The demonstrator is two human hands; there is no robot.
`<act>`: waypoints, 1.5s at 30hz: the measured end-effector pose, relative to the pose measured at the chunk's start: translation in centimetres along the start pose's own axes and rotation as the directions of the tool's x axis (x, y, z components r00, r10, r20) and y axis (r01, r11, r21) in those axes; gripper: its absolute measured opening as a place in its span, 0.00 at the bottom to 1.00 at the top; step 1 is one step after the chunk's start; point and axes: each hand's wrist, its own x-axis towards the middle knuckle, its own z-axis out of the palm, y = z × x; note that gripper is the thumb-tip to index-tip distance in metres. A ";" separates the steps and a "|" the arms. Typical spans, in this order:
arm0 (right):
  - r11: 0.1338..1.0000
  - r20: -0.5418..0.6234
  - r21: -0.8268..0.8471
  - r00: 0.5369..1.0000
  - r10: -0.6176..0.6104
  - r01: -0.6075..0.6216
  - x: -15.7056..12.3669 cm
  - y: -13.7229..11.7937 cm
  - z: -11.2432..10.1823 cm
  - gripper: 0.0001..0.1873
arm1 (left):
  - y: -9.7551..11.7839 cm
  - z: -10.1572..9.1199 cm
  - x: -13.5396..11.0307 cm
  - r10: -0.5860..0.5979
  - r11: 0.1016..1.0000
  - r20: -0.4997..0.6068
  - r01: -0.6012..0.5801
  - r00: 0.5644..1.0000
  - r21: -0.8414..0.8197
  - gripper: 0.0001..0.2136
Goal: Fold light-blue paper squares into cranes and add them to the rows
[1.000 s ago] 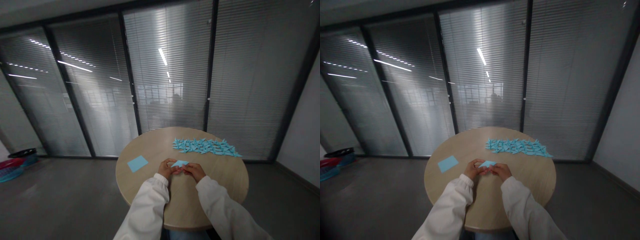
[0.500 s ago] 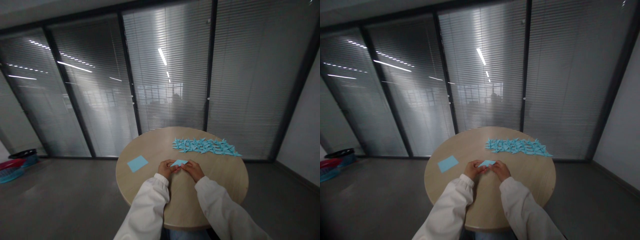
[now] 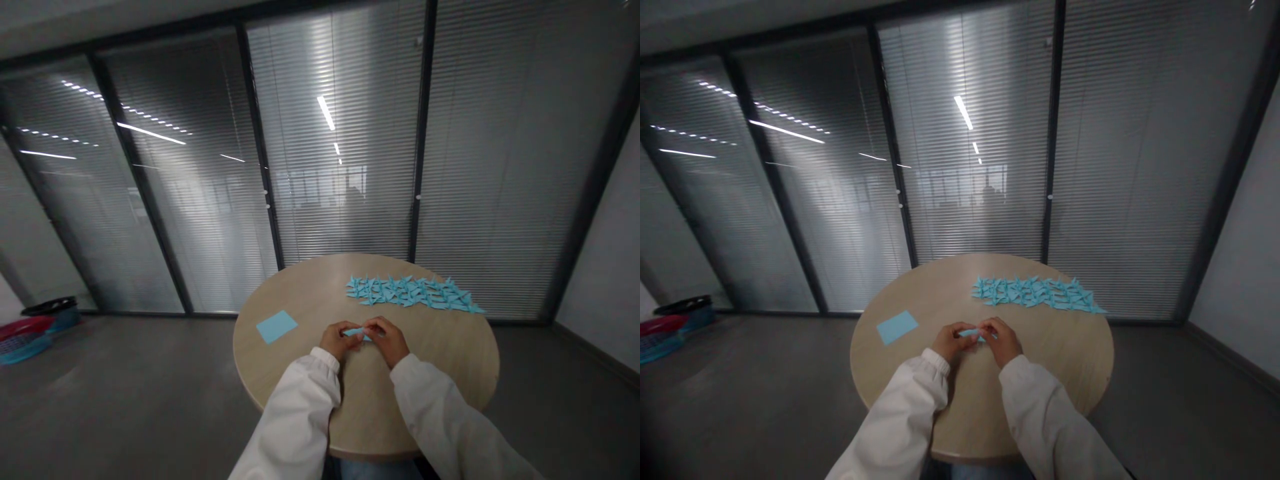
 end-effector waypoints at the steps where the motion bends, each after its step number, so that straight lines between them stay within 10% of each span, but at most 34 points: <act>1: 1.000 0.000 -0.016 1.000 -0.015 0.015 0.0 -0.2 0.0 0.08 | -0.1 0.0 0.1 -0.006 1.000 0.009 0.006 1.000 0.004 0.18; 25: 0.977 0.077 -0.048 0.976 -0.202 0.206 -0.4 0.0 -0.5 0.16 | 0.3 -0.4 0.3 -0.206 0.946 -0.025 0.192 0.978 -0.263 0.17; 36: 0.998 -0.012 0.056 1.000 0.029 -0.028 -0.2 -1.4 -0.3 0.17 | -0.1 -0.6 0.5 0.029 0.994 -0.120 -0.041 0.992 -0.100 0.18; 45: 0.999 -0.022 0.013 0.999 -0.035 0.035 0.1 -1.3 -0.7 0.10 | 1.0 -0.2 -0.1 0.127 0.991 -0.092 -0.130 0.988 -0.025 0.14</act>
